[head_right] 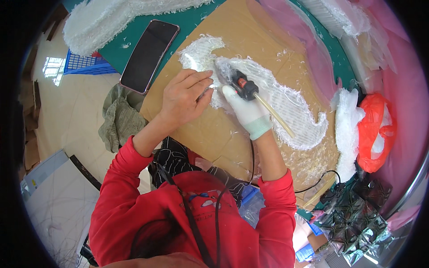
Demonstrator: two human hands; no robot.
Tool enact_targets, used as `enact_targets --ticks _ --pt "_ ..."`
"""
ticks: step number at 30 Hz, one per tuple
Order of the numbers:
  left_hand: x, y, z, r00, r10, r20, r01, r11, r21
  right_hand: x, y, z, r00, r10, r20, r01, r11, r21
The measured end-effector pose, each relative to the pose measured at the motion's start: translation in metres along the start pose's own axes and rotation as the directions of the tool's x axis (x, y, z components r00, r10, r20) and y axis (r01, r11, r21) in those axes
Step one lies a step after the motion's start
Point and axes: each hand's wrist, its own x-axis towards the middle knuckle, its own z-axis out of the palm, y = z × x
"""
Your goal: Applying hot glue to white decorative parts at a manual workstation.
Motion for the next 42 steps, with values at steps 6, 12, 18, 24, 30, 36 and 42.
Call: enact_targets --ticks 6,12,18,24,30,36,42 --pt "0.0 0.002 -0.002 1.0 -0.012 0.001 0.012 1.0 0.001 -0.003 0.006 0.002 0.981 -0.168 -0.102 0.161 0.984 -0.074" --pt "-0.001 0.001 -0.001 1.0 -0.008 -0.003 0.008 1.0 0.007 -0.012 -0.014 -0.005 0.998 0.066 -0.026 -0.061 0.988 0.144" --pt "0.0 0.001 -0.001 1.0 -0.009 0.009 0.008 1.0 0.015 -0.009 -0.005 0.004 0.966 -0.207 -0.155 0.219 0.973 0.066" --pt "0.0 0.002 -0.002 1.0 -0.005 0.008 0.005 1.0 0.019 -0.008 0.007 0.004 0.964 -0.214 -0.158 0.205 0.976 -0.073" --pt "-0.001 0.001 -0.002 1.0 -0.001 0.004 0.001 1.0 0.013 -0.015 -0.01 -0.004 0.995 0.086 -0.054 -0.074 0.976 0.205" --pt "0.0 0.002 -0.002 1.0 -0.006 0.021 0.006 1.0 0.009 -0.009 -0.004 0.004 0.997 0.007 -0.074 -0.006 1.0 0.012" --pt "0.0 0.002 -0.003 1.0 -0.008 0.017 0.008 1.0 0.008 -0.024 -0.031 -0.005 0.984 0.176 -0.043 -0.16 0.957 0.243"
